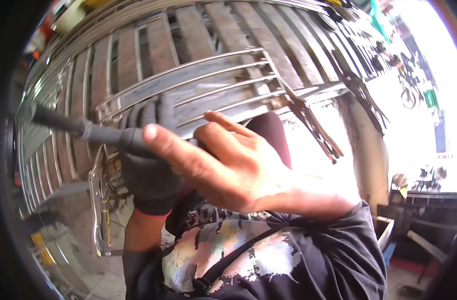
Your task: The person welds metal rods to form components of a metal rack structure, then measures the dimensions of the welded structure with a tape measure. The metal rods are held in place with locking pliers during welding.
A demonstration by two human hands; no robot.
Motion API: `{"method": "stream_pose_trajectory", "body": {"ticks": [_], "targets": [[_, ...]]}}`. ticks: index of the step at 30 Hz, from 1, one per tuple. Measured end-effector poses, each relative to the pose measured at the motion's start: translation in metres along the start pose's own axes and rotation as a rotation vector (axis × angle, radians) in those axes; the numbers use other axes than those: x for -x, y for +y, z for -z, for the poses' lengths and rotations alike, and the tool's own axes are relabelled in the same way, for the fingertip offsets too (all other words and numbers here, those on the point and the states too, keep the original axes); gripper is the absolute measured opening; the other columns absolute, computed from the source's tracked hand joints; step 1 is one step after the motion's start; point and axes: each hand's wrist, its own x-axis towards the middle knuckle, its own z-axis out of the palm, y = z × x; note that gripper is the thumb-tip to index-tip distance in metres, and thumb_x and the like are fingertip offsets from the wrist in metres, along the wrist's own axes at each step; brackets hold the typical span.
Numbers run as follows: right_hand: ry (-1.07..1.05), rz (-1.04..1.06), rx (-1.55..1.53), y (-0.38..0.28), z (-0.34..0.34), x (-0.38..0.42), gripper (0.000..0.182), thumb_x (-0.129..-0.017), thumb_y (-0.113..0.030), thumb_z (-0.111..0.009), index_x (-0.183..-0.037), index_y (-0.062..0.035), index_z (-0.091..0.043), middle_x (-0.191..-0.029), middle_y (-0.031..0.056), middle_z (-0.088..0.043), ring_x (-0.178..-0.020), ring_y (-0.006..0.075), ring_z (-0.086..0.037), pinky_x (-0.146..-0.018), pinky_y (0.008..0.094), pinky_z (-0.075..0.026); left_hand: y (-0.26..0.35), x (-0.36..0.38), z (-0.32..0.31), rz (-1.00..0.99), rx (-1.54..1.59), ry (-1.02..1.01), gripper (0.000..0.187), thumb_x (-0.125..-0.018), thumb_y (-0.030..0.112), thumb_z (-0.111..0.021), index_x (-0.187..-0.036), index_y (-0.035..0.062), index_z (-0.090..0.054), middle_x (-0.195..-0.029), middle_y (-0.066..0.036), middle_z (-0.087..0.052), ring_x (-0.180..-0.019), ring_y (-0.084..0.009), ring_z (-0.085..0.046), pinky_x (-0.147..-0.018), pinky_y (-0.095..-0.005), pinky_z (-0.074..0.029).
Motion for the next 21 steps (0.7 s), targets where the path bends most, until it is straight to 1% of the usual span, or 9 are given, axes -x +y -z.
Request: {"method": "stream_pose_trajectory", "body": {"ticks": [1, 3, 9, 15, 17, 18, 19, 20, 21], "targets": [[0.002, -0.018, -0.019, 0.0, 0.004, 0.005, 0.078, -0.083, 0.001, -0.083, -0.153, 0.0061, -0.051, -0.09, 0.0123, -0.068, -0.071, 0.0255, -0.066, -0.087, 0.0496, -0.063, 0.001, 0.0, 0.005, -0.011, 0.004, -0.096, 0.044, -0.101, 0.024, -0.059, -0.139, 0.0024, -0.063, -0.127, -0.014, -0.063, -0.116, -0.0322, -0.062, -0.099, -0.0515, -0.048], [0.008, -0.054, -0.057, -0.002, 0.012, 0.014, 0.076, -0.083, 0.001, -0.083, -0.152, 0.0078, -0.051, -0.093, 0.0131, -0.073, -0.074, 0.0256, -0.072, -0.092, 0.0534, -0.063, -0.001, 0.0, 0.01, 0.022, 0.073, -0.056, 0.04, -0.1, 0.022, -0.061, -0.135, 0.0021, -0.064, -0.117, -0.011, -0.065, -0.107, -0.028, -0.064, -0.092, -0.0468, -0.05], [0.13, -0.03, -0.062, 0.007, 0.017, 0.029, 0.069, -0.085, -0.002, -0.079, -0.149, 0.0093, -0.056, -0.089, 0.01, -0.069, -0.072, 0.0246, -0.069, -0.09, 0.0534, -0.063, -0.005, -0.017, 0.018, 0.063, 0.315, -0.016, 0.028, -0.099, 0.018, -0.068, -0.121, 0.0012, -0.07, -0.087, -0.003, -0.069, -0.078, -0.0154, -0.068, -0.069, -0.0327, -0.054], [0.14, -0.014, -0.097, 0.019, 0.032, 0.04, 0.071, -0.082, -0.001, -0.08, -0.148, 0.009, -0.057, -0.092, 0.0119, -0.071, -0.074, 0.0262, -0.07, -0.091, 0.0539, -0.062, -0.006, -0.041, 0.007, 0.113, 0.704, -0.031, 0.021, -0.098, 0.019, -0.068, -0.11, 0.0021, -0.071, -0.094, -0.007, -0.073, -0.086, -0.018, -0.071, -0.072, -0.0348, -0.055], [0.148, -0.02, -0.082, 0.022, 0.034, 0.04, 0.072, -0.084, -0.004, -0.081, -0.15, 0.0081, -0.054, -0.095, 0.0136, -0.069, -0.074, 0.0272, -0.068, -0.091, 0.0533, -0.062, 0.002, -0.059, 0.024, -0.01, 0.708, -0.06, 0.021, -0.098, 0.019, -0.067, -0.109, 0.0016, -0.07, -0.094, -0.009, -0.073, -0.087, -0.0201, -0.072, -0.073, -0.036, -0.055], [0.152, -0.022, -0.075, 0.022, 0.035, 0.04, 0.073, -0.086, -0.005, -0.081, -0.151, 0.0076, -0.053, -0.096, 0.0145, -0.068, -0.075, 0.0278, -0.067, -0.091, 0.0531, -0.062, 0.006, -0.044, 0.016, 0.144, 0.748, -0.017, 0.02, -0.096, 0.02, -0.065, -0.1, 0.0014, -0.068, -0.089, -0.011, -0.069, -0.082, -0.0262, -0.068, -0.073, -0.0393, -0.052], [0.17, -0.025, -0.065, 0.022, 0.035, 0.039, 0.073, -0.087, -0.006, -0.081, -0.152, 0.0073, -0.052, -0.097, 0.0149, -0.067, -0.074, 0.0271, -0.066, -0.09, 0.052, -0.062, 0.011, -0.052, 0.019, 0.06, 0.712, 0.018, 0.018, -0.093, 0.02, -0.065, -0.096, 0.0022, -0.067, -0.087, -0.011, -0.067, -0.079, -0.0283, -0.065, -0.071, -0.0405, -0.051], [0.188, -0.029, -0.056, 0.022, 0.036, 0.038, 0.073, -0.088, -0.007, -0.081, -0.153, 0.007, -0.051, -0.097, 0.0154, -0.066, -0.073, 0.0264, -0.065, -0.089, 0.051, -0.063, 0.011, -0.054, 0.016, 0.056, 0.696, 0.047, 0.016, -0.092, 0.018, -0.066, -0.096, 0.0028, -0.068, -0.089, -0.012, -0.066, -0.083, -0.0298, -0.065, -0.076, -0.0428, -0.05], [0.179, -0.049, -0.066, 0.02, 0.039, 0.04, 0.072, -0.089, -0.005, -0.08, -0.153, 0.0089, -0.049, -0.106, 0.0202, -0.068, -0.079, 0.029, -0.068, -0.09, 0.0503, -0.062, 0.006, -0.053, 0.009, 0.077, 0.671, 0.089, 0.014, -0.091, 0.016, -0.066, -0.096, 0.0034, -0.068, -0.091, -0.012, -0.066, -0.087, -0.0312, -0.064, -0.081, -0.0451, -0.05]]}}
